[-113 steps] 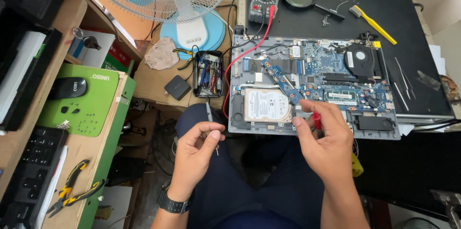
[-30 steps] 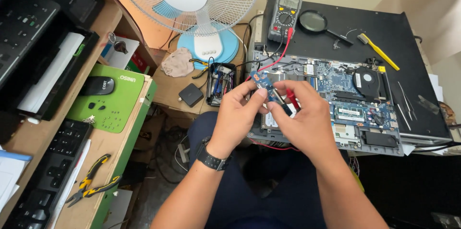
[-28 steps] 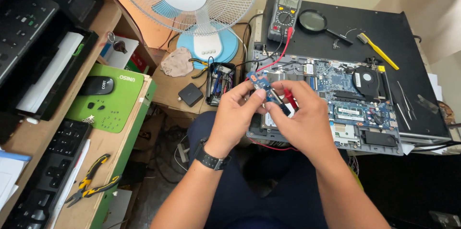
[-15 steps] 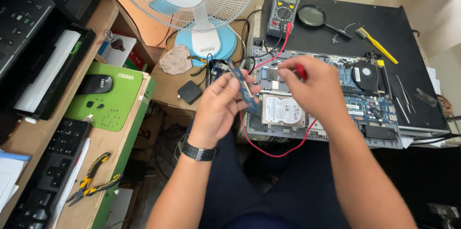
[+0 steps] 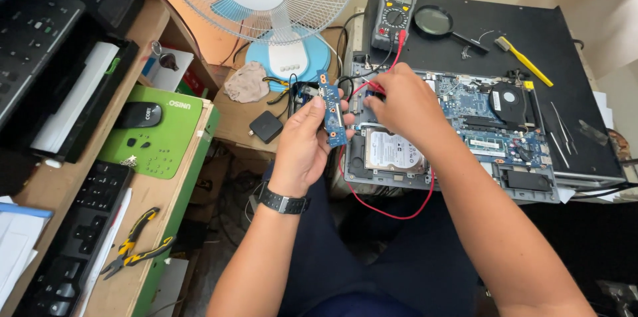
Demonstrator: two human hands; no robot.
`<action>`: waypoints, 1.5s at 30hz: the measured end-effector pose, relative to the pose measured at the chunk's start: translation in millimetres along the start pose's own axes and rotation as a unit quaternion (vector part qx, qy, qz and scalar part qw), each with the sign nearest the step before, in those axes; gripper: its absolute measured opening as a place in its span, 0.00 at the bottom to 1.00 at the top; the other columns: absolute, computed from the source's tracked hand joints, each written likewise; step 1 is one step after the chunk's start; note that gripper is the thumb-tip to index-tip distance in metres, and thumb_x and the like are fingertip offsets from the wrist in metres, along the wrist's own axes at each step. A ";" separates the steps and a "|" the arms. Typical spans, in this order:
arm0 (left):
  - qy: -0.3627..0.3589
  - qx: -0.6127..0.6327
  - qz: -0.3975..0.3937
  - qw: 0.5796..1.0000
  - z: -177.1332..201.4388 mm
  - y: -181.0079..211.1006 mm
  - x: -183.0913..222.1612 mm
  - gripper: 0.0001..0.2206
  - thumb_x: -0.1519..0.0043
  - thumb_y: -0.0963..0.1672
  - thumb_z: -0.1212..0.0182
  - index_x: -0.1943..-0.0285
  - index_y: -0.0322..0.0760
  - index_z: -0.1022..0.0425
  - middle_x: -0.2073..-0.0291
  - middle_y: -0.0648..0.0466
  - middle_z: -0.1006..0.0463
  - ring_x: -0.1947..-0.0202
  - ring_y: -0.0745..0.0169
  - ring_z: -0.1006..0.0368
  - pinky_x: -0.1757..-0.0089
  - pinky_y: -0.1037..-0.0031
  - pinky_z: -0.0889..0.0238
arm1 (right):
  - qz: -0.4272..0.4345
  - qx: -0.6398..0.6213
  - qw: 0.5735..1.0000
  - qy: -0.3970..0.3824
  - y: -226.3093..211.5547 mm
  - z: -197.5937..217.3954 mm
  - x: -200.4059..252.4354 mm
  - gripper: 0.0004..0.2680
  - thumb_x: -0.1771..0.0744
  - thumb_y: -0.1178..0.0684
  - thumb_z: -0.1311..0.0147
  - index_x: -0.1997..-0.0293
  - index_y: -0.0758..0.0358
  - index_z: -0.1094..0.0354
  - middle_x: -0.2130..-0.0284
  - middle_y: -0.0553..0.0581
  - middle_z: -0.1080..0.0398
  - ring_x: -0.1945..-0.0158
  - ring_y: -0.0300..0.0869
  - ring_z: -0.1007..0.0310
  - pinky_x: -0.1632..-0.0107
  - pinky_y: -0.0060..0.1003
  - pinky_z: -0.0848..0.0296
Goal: Testing various components and circuit points on a disassembled laptop motherboard using a digital multimeter.
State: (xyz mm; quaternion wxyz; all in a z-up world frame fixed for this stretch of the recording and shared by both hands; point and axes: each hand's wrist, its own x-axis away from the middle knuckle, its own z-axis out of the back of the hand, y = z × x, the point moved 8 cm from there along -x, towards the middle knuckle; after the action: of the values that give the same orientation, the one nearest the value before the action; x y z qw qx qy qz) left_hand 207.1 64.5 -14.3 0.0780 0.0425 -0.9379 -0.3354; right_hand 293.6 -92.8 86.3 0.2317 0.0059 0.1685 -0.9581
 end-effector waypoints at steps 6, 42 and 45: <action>0.006 -0.012 -0.001 1.000 0.2 -1.7 -3.5 0.23 0.20 0.48 0.41 0.25 0.24 0.22 0.43 0.34 0.12 0.51 0.40 0.10 0.54 0.52 0.09 | -0.015 -0.110 0.994 0.017 22.2 7.7 -1.7 0.05 0.31 0.54 0.29 0.52 0.53 0.17 0.58 0.63 0.22 0.50 0.64 0.17 0.43 0.58 0.22; -0.063 -0.278 -0.059 0.957 -98.0 9.4 -2.3 0.34 0.33 0.34 0.38 0.13 0.20 0.40 0.43 0.31 0.21 0.56 0.52 0.14 0.60 0.57 0.08 | 0.029 -0.460 0.882 0.100 69.3 11.1 45.1 0.04 0.26 0.61 0.37 0.47 0.64 0.17 0.71 0.54 0.23 0.70 0.34 0.26 0.61 0.31 0.27; -0.059 -0.307 -0.063 0.948 -99.9 14.2 5.5 0.34 0.33 0.35 0.40 0.13 0.20 0.40 0.42 0.33 0.22 0.57 0.54 0.14 0.60 0.58 0.07 | 0.031 -0.448 0.888 0.095 63.3 11.6 46.4 0.04 0.26 0.61 0.37 0.48 0.64 0.17 0.72 0.52 0.24 0.69 0.32 0.28 0.62 0.30 0.28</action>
State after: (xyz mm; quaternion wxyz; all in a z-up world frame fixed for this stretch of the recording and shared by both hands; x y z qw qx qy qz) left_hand 218.8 12.5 71.6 0.0107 0.0555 -0.7877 -0.6135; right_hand 281.2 -170.0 72.8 0.2223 -0.0027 0.6010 -0.7677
